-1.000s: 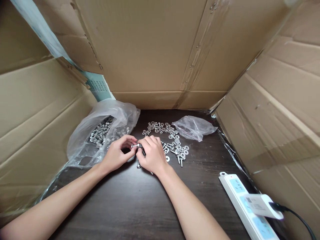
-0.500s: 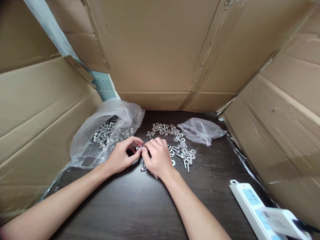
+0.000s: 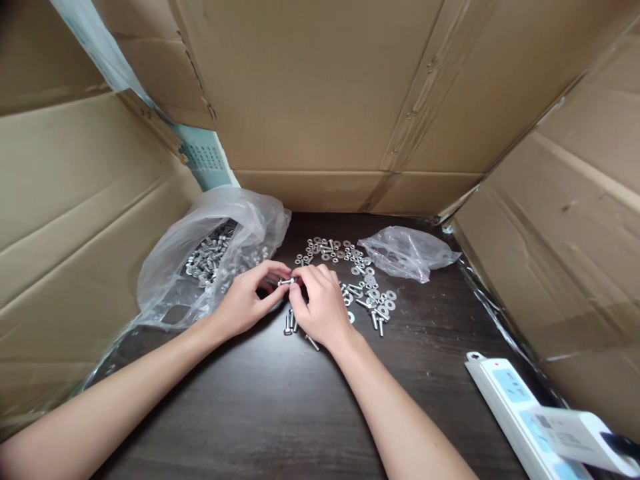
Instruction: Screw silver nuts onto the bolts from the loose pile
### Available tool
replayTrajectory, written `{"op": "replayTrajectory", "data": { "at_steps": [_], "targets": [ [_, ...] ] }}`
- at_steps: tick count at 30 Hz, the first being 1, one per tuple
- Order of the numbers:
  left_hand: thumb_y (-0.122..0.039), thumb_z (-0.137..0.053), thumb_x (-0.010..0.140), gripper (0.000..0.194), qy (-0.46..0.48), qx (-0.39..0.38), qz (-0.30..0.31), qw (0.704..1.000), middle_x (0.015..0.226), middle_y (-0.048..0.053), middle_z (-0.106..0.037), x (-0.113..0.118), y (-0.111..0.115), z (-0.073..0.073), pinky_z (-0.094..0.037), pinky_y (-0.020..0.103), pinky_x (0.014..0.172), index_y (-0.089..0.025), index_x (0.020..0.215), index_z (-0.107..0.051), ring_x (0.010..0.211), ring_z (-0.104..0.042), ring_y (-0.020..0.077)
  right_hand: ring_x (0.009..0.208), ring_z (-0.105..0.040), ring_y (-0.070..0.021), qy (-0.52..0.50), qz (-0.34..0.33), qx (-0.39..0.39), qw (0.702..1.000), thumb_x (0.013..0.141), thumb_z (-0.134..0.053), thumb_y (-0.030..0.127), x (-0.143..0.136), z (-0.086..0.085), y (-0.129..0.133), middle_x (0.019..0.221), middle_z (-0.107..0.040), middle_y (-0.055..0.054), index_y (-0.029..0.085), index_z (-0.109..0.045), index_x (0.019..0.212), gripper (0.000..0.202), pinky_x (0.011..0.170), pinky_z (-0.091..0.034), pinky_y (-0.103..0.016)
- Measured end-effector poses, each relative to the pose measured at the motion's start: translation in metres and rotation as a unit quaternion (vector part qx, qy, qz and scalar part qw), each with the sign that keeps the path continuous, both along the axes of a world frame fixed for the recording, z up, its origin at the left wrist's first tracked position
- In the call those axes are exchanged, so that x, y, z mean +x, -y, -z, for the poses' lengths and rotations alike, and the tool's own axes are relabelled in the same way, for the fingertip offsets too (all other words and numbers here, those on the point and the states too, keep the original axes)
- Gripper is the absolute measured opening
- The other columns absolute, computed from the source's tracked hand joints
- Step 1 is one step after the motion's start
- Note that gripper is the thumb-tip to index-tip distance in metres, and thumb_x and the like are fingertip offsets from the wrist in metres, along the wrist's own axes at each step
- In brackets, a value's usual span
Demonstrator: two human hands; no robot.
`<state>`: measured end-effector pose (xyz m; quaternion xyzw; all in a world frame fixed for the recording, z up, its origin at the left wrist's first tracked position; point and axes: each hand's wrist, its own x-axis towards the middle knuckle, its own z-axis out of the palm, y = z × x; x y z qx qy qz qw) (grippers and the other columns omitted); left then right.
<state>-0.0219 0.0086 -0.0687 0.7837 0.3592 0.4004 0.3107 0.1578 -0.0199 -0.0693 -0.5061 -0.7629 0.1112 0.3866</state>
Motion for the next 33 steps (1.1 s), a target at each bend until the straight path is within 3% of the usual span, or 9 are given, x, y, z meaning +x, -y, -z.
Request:
{"op": "replayTrajectory", "data": {
  "at_steps": [14, 18, 23, 28, 33],
  "targets": [
    [-0.027, -0.066, 0.093, 0.015, -0.023, 0.015, -0.008, 1.0, 0.1, 0.004, -0.068, 0.002, -0.0029, 0.001, -0.059, 0.026, 0.072, -0.018, 0.105, -0.065, 0.082, -0.068, 0.0146, 0.088, -0.058, -0.0231, -0.04, 0.028, -0.009, 0.999, 0.094, -0.05, 0.023, 0.0003, -0.0013, -0.0003, 0.087, -0.068, -0.004, 0.022, -0.059, 0.087, 0.011, 0.083, -0.043, -0.039],
    [-0.028, -0.064, 0.093, 0.014, -0.035, 0.005, -0.023, 0.999, 0.086, 0.001, -0.069, 0.005, -0.0022, -0.0005, -0.056, 0.026, 0.069, -0.018, 0.102, -0.062, 0.074, -0.066, 0.0142, 0.089, -0.058, -0.0234, -0.057, 0.03, -0.006, 0.998, 0.094, -0.05, 0.023, 0.0011, -0.0004, -0.0011, 0.088, -0.068, -0.005, 0.022, -0.059, 0.087, 0.011, 0.082, -0.045, -0.038],
    [-0.026, -0.062, 0.093, 0.012, -0.047, 0.018, -0.014, 0.999, 0.075, -0.002, -0.064, 0.0044, 0.0005, -0.0018, -0.051, 0.025, 0.064, -0.018, 0.102, -0.062, 0.065, -0.059, 0.0127, 0.09, -0.06, -0.0241, -0.019, 0.032, -0.008, 0.999, 0.095, -0.05, 0.024, 0.0004, 0.0001, 0.0006, 0.089, -0.071, -0.004, 0.023, -0.06, 0.088, 0.012, 0.084, -0.041, -0.04],
    [-0.022, -0.063, 0.092, 0.02, -0.063, 0.025, -0.005, 0.998, 0.078, -0.003, -0.064, -0.0001, 0.0, 0.0002, -0.05, 0.026, 0.069, -0.021, 0.112, -0.066, 0.068, -0.06, 0.0131, 0.089, -0.06, -0.0243, 0.018, 0.038, 0.007, 0.999, 0.095, -0.05, 0.023, -0.0013, 0.0013, 0.0018, 0.088, -0.071, -0.004, 0.022, -0.061, 0.091, 0.011, 0.084, -0.038, -0.041],
    [-0.022, -0.063, 0.092, 0.012, -0.048, 0.028, -0.008, 0.998, 0.078, -0.001, -0.065, -0.0011, -0.0008, 0.0008, -0.052, 0.026, 0.068, -0.02, 0.102, -0.067, 0.068, -0.06, 0.0136, 0.088, -0.059, -0.0239, 0.024, 0.035, 0.011, 0.999, 0.096, -0.05, 0.024, -0.0018, 0.0019, 0.0019, 0.086, -0.071, -0.004, 0.022, -0.06, 0.087, 0.013, 0.085, -0.037, -0.041]
  ]
}}
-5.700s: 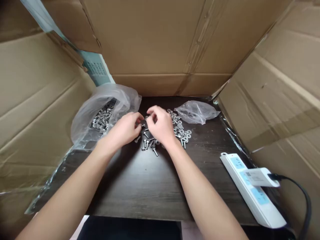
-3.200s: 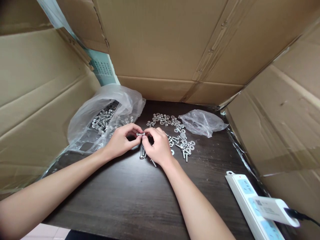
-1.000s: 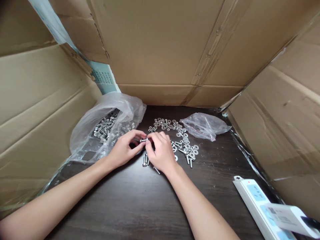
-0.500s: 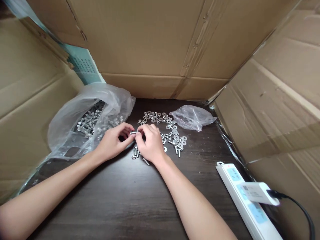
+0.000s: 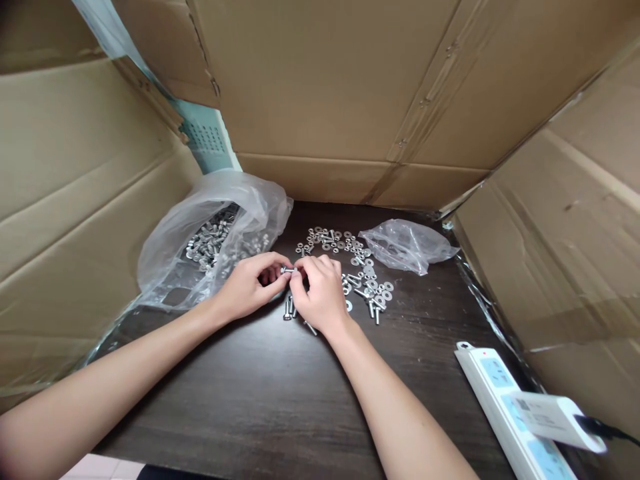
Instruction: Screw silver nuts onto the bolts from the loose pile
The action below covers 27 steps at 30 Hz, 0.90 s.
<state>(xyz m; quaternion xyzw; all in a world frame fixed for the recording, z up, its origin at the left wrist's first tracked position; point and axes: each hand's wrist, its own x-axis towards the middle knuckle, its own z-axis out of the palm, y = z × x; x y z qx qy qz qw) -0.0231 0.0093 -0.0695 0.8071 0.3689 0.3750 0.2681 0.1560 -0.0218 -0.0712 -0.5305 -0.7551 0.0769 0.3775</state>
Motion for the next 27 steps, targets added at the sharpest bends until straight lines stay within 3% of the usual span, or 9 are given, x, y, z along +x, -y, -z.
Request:
{"op": "replayTrajectory", "data": {
  "at_steps": [10, 18, 27],
  "targets": [
    [-0.019, -0.065, 0.088, 0.008, 0.034, -0.02, -0.006, 0.999, 0.074, -0.002, -0.065, 0.0019, 0.0022, -0.0039, -0.052, 0.024, 0.065, -0.019, 0.096, -0.064, 0.065, -0.06, 0.0119, 0.087, -0.058, -0.0234, -0.025, -0.013, -0.001, 1.0, 0.095, -0.05, 0.023, -0.0002, -0.0016, 0.0008, 0.087, -0.068, -0.004, 0.022, -0.059, 0.09, 0.01, 0.084, -0.038, -0.04],
    [-0.022, -0.063, 0.09, 0.006, 0.005, 0.014, 0.001, 1.0, 0.076, -0.001, -0.064, 0.0014, 0.0032, -0.0052, -0.051, 0.026, 0.067, -0.019, 0.095, -0.063, 0.067, -0.059, 0.0128, 0.086, -0.055, -0.0221, -0.021, -0.03, -0.033, 0.999, 0.102, -0.042, 0.026, 0.0021, -0.0047, 0.0006, 0.084, -0.068, -0.003, 0.022, -0.059, 0.082, 0.026, 0.082, -0.036, -0.04],
    [-0.02, -0.058, 0.093, 0.004, 0.004, 0.023, -0.009, 1.0, 0.08, -0.001, -0.063, 0.0002, 0.0038, -0.0047, -0.049, 0.025, 0.068, -0.019, 0.097, -0.06, 0.069, -0.058, 0.0133, 0.091, -0.053, -0.024, -0.035, -0.054, -0.046, 0.997, 0.09, -0.046, 0.019, 0.0035, -0.005, 0.0025, 0.086, -0.066, -0.005, 0.021, -0.053, 0.064, 0.026, 0.084, -0.034, -0.042]
  ]
}}
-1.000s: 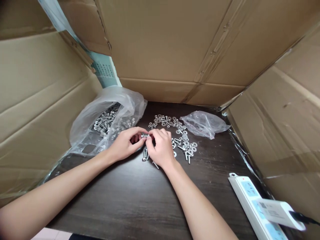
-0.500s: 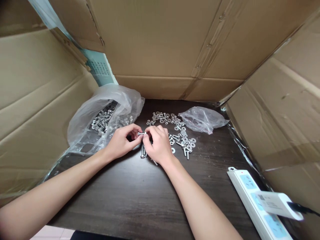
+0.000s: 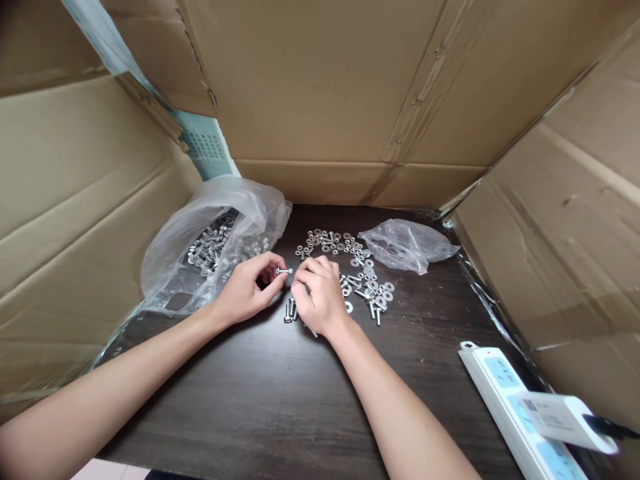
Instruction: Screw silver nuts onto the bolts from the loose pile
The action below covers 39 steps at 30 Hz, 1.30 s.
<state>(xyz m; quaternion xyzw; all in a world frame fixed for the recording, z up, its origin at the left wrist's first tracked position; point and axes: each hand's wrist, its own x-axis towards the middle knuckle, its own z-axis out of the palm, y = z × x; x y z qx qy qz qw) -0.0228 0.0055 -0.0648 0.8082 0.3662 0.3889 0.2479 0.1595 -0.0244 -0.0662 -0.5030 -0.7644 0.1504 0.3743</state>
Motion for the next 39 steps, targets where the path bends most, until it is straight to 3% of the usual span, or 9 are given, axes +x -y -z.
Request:
{"op": "replayTrajectory", "data": {
  "at_steps": [6, 10, 16, 24, 29, 35, 39],
  "targets": [
    [-0.02, -0.059, 0.093, 0.005, -0.008, 0.005, 0.007, 1.0, 0.081, -0.001, -0.063, 0.0, 0.0, 0.0, -0.048, 0.025, 0.068, -0.019, 0.098, -0.06, 0.07, -0.058, 0.0134, 0.092, -0.055, -0.0251, -0.014, 0.033, 0.012, 0.999, 0.084, -0.048, 0.019, -0.001, 0.001, -0.001, 0.09, -0.067, -0.005, 0.022, -0.059, 0.083, 0.012, 0.084, -0.038, -0.042],
    [-0.02, -0.059, 0.093, 0.005, -0.009, 0.005, 0.002, 1.0, 0.081, -0.001, -0.063, 0.0, -0.001, 0.001, -0.048, 0.025, 0.068, -0.019, 0.098, -0.06, 0.069, -0.057, 0.0132, 0.1, -0.06, -0.026, -0.021, 0.033, 0.047, 0.998, 0.083, -0.047, 0.018, -0.001, 0.0, 0.0, 0.102, -0.067, -0.007, 0.022, -0.065, 0.095, 0.022, 0.089, -0.041, -0.043],
    [-0.02, -0.059, 0.093, 0.005, -0.015, 0.002, -0.003, 1.0, 0.081, -0.001, -0.062, -0.001, 0.0, 0.001, -0.048, 0.025, 0.068, -0.019, 0.098, -0.059, 0.069, -0.057, 0.0131, 0.102, -0.063, -0.025, -0.047, 0.055, 0.14, 0.988, 0.083, -0.049, 0.015, -0.001, -0.001, 0.002, 0.104, -0.064, -0.007, 0.021, -0.07, 0.096, 0.026, 0.093, -0.042, -0.043],
    [-0.018, -0.059, 0.092, 0.004, -0.007, 0.019, -0.004, 1.0, 0.08, -0.001, -0.062, 0.0, 0.0, 0.0, -0.048, 0.024, 0.068, -0.019, 0.097, -0.059, 0.069, -0.057, 0.0127, 0.092, -0.059, -0.0233, -0.002, 0.113, 0.097, 0.989, 0.088, -0.05, 0.015, 0.0, 0.01, -0.004, 0.091, -0.067, -0.004, 0.021, -0.067, 0.07, 0.026, 0.087, -0.036, -0.043],
    [-0.019, -0.058, 0.093, 0.004, -0.013, 0.015, -0.002, 1.0, 0.08, -0.001, -0.061, 0.0, 0.0, 0.001, -0.047, 0.025, 0.068, -0.019, 0.097, -0.059, 0.069, -0.056, 0.0131, 0.093, -0.06, -0.0233, 0.002, 0.111, 0.119, 0.987, 0.086, -0.052, 0.012, 0.0, 0.009, -0.005, 0.092, -0.068, -0.004, 0.022, -0.073, 0.083, 0.023, 0.088, -0.036, -0.043],
    [-0.019, -0.058, 0.093, 0.005, -0.012, 0.015, -0.005, 1.0, 0.079, -0.001, -0.061, -0.001, 0.0, 0.001, -0.047, 0.025, 0.068, -0.019, 0.098, -0.06, 0.069, -0.057, 0.0131, 0.09, -0.064, -0.0212, -0.021, 0.08, 0.218, 0.972, 0.086, -0.053, 0.008, 0.0, -0.002, 0.0, 0.098, -0.069, -0.004, 0.024, -0.077, 0.088, 0.029, 0.091, -0.04, -0.044],
    [-0.019, -0.058, 0.093, 0.005, -0.01, 0.017, -0.001, 1.0, 0.08, -0.001, -0.062, 0.0, 0.0, 0.001, -0.048, 0.025, 0.068, -0.019, 0.098, -0.059, 0.069, -0.056, 0.0128, 0.089, -0.063, -0.0214, -0.002, 0.09, 0.199, 0.976, 0.084, -0.054, 0.009, 0.0, 0.002, -0.002, 0.099, -0.069, -0.004, 0.025, -0.078, 0.09, 0.029, 0.091, -0.04, -0.044]
  ]
}}
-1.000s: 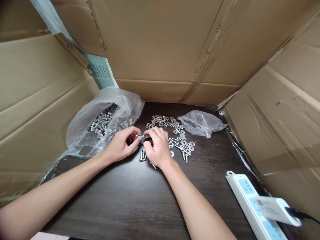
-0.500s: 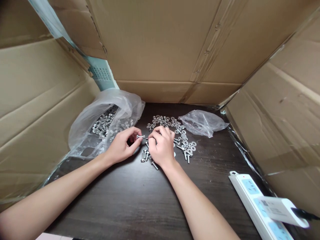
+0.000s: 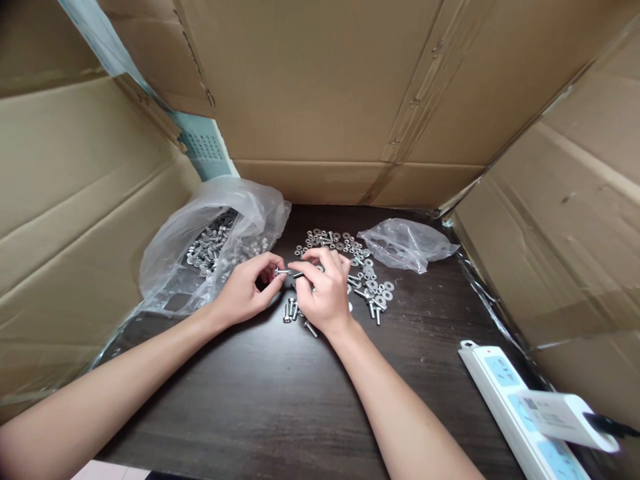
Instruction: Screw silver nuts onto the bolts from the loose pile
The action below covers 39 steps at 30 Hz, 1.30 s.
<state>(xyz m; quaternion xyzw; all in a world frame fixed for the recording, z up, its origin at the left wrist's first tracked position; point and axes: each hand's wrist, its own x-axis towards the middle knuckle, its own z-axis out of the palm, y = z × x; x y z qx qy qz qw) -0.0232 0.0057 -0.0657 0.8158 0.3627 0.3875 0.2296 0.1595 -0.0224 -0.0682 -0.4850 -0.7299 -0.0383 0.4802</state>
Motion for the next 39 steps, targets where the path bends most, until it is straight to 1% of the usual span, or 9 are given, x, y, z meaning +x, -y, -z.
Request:
{"op": "replayTrajectory", "data": {
  "at_steps": [4, 7, 10, 13, 17, 23, 30, 35, 39],
  "targets": [
    [-0.019, -0.058, 0.093, 0.004, -0.001, -0.001, 0.0, 1.0, 0.079, -0.001, -0.061, 0.0001, 0.0001, -0.0003, -0.048, 0.025, 0.067, -0.019, 0.097, -0.059, 0.068, -0.056, 0.0129, 0.092, -0.061, -0.0227, 0.008, 0.023, -0.047, 0.999, 0.084, -0.056, 0.011, -0.0002, 0.0083, -0.0033, 0.097, -0.069, -0.004, 0.023, -0.075, 0.077, 0.023, 0.09, -0.038, -0.044],
    [-0.02, -0.058, 0.093, 0.004, -0.002, -0.002, -0.001, 1.0, 0.079, -0.001, -0.061, 0.0001, -0.0001, 0.0, -0.047, 0.025, 0.067, -0.019, 0.098, -0.059, 0.069, -0.057, 0.0129, 0.094, -0.061, -0.023, 0.001, 0.029, -0.049, 0.998, 0.083, -0.055, 0.01, -0.0001, 0.0089, -0.0036, 0.097, -0.069, -0.004, 0.023, -0.075, 0.084, 0.024, 0.09, -0.038, -0.044],
    [-0.02, -0.058, 0.094, 0.005, -0.004, -0.001, 0.0, 1.0, 0.08, -0.002, -0.061, 0.0001, -0.0002, 0.0005, -0.047, 0.025, 0.068, -0.019, 0.098, -0.059, 0.069, -0.056, 0.0126, 0.093, -0.063, -0.0221, -0.001, 0.008, -0.032, 0.999, 0.082, -0.054, 0.008, -0.0004, 0.0051, -0.0019, 0.097, -0.069, -0.003, 0.024, -0.076, 0.091, 0.028, 0.091, -0.039, -0.043],
    [-0.02, -0.058, 0.094, 0.005, -0.004, 0.0, -0.002, 1.0, 0.08, -0.002, -0.061, -0.0001, -0.0003, 0.0009, -0.047, 0.025, 0.068, -0.019, 0.099, -0.059, 0.069, -0.056, 0.0128, 0.09, -0.065, -0.0205, -0.005, -0.015, -0.008, 1.0, 0.084, -0.054, 0.008, -0.0005, 0.001, 0.0002, 0.1, -0.069, -0.004, 0.024, -0.076, 0.09, 0.028, 0.091, -0.041, -0.042],
    [-0.021, -0.058, 0.095, 0.005, -0.004, -0.003, -0.001, 1.0, 0.08, -0.001, -0.061, -0.0002, -0.0003, 0.001, -0.047, 0.026, 0.068, -0.019, 0.099, -0.059, 0.069, -0.056, 0.0131, 0.088, -0.065, -0.0198, -0.017, -0.016, 0.004, 1.0, 0.085, -0.053, 0.008, 0.0, 0.0009, 0.0004, 0.101, -0.068, -0.004, 0.023, -0.077, 0.091, 0.029, 0.091, -0.042, -0.042],
    [-0.022, -0.057, 0.095, 0.005, -0.005, -0.006, 0.0, 1.0, 0.081, 0.0, -0.062, 0.0, 0.0002, 0.0, -0.048, 0.026, 0.068, -0.019, 0.099, -0.059, 0.07, -0.057, 0.0136, 0.09, -0.064, -0.0216, -0.004, -0.001, -0.054, 0.999, 0.083, -0.055, 0.01, -0.0001, 0.006, -0.0023, 0.101, -0.068, -0.005, 0.022, -0.076, 0.088, 0.025, 0.091, -0.041, -0.043],
    [-0.022, -0.058, 0.094, 0.005, -0.006, -0.007, -0.001, 1.0, 0.08, 0.0, -0.061, 0.0004, 0.0001, -0.0005, -0.048, 0.026, 0.068, -0.019, 0.098, -0.059, 0.069, -0.057, 0.0137, 0.094, -0.066, -0.0219, -0.006, -0.01, -0.079, 0.997, 0.084, -0.052, 0.01, -0.0005, 0.0043, -0.0015, 0.1, -0.069, -0.005, 0.023, -0.075, 0.092, 0.027, 0.092, -0.041, -0.042],
    [-0.021, -0.058, 0.093, 0.005, -0.007, -0.008, -0.002, 1.0, 0.08, 0.0, -0.062, 0.0005, 0.0002, -0.0008, -0.048, 0.026, 0.068, -0.019, 0.097, -0.059, 0.069, -0.057, 0.0139, 0.094, -0.065, -0.0222, 0.007, -0.006, -0.104, 0.995, 0.083, -0.054, 0.012, -0.0002, 0.0069, -0.0024, 0.1, -0.068, -0.005, 0.021, -0.072, 0.084, 0.02, 0.09, -0.039, -0.042],
    [-0.02, -0.058, 0.093, 0.006, -0.007, -0.01, -0.003, 1.0, 0.081, 0.0, -0.062, 0.0006, -0.0002, -0.0004, -0.048, 0.026, 0.069, -0.019, 0.099, -0.059, 0.07, -0.057, 0.0136, 0.099, -0.065, -0.0224, -0.01, -0.016, -0.089, 0.996, 0.083, -0.052, 0.01, -0.0012, 0.0054, -0.0016, 0.101, -0.068, -0.005, 0.021, -0.072, 0.099, 0.027, 0.091, -0.04, -0.041]
  ]
}}
